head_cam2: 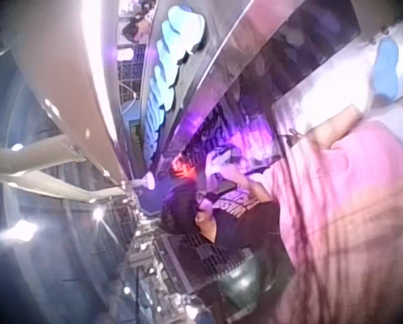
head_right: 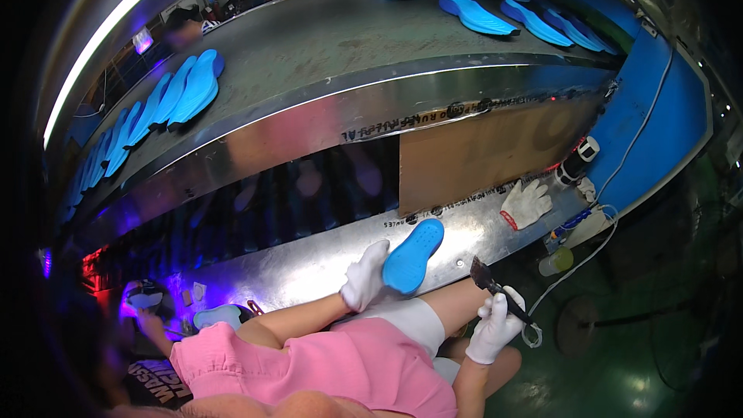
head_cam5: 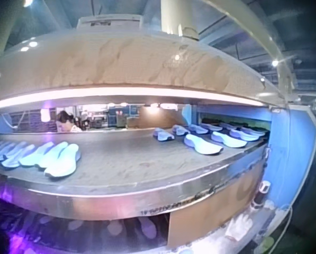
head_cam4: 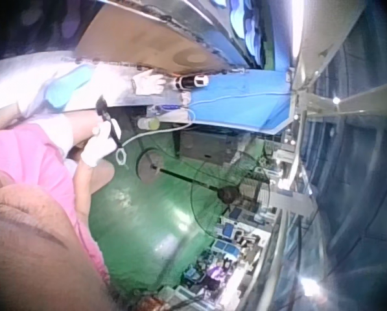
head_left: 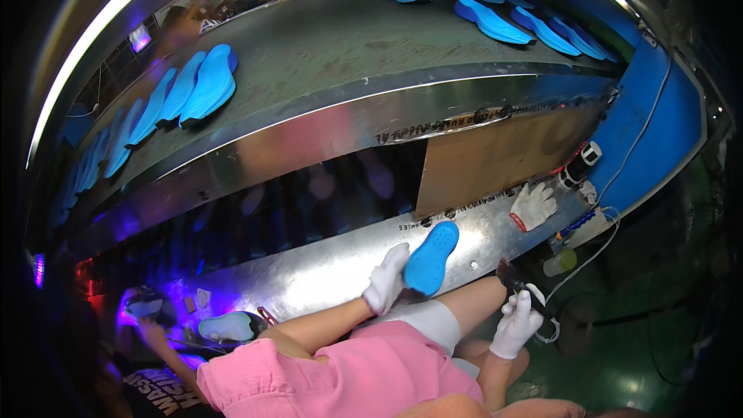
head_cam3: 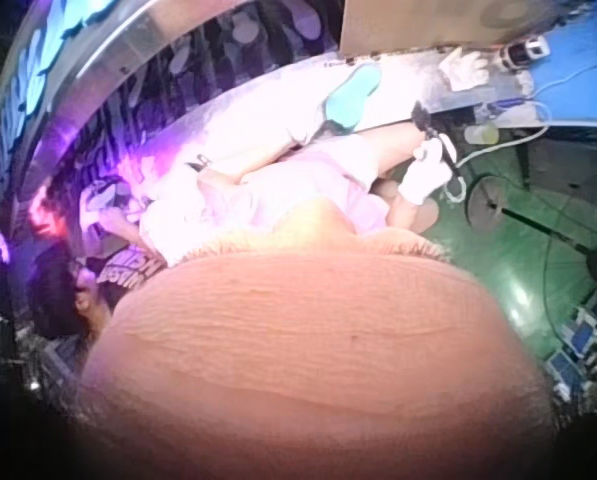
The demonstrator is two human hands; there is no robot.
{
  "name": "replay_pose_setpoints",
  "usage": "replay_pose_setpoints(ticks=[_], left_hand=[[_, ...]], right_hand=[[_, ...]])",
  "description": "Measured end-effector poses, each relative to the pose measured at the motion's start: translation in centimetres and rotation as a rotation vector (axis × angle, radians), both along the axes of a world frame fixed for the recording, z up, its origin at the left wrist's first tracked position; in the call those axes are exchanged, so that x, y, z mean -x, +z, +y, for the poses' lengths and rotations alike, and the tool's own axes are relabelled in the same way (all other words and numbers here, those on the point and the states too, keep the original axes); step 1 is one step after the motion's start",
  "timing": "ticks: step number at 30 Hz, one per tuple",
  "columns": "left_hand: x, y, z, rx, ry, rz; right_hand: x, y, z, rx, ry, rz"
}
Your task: The person repeatedly takes shoe outsoles from a conveyor belt and applies adhesive over their surfaces using a dispenser brush tool.
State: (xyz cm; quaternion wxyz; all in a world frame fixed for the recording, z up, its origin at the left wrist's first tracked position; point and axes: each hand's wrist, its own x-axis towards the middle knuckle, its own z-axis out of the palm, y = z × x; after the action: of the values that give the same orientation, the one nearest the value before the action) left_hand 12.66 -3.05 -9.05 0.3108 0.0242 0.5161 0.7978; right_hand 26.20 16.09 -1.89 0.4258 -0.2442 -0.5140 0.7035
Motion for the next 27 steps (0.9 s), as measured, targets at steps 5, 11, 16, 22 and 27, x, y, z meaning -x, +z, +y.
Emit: replay_pose_setpoints(ticks=[5,11,16,22,27], left_hand=[[4.5,-4.4,3.2,-0.527,-0.407,-0.73],[3.5,0.0,6.0,-0.524,-0.219,-0.851],[0.8,3.6,8.8,-0.619,-0.106,-0.651],[0.7,2.9,7.7,-0.806,-0.284,-0.492],[-0.9,3.6,7.0,-0.816,-0.246,-0.609]], right_hand=[[0.8,-0.7,-0.8,0.007,0.026,-0.023],[4.1,-1.0,-0.5,-0.1,0.18,-0.361],[8.6,1.1,0.7,-1.082,-0.081,-0.345],[5.0,5.9,-1.5,-1.009,0.172,-0.253],[5.9,5.9,-2.7,-1.263,0.126,-0.244]])
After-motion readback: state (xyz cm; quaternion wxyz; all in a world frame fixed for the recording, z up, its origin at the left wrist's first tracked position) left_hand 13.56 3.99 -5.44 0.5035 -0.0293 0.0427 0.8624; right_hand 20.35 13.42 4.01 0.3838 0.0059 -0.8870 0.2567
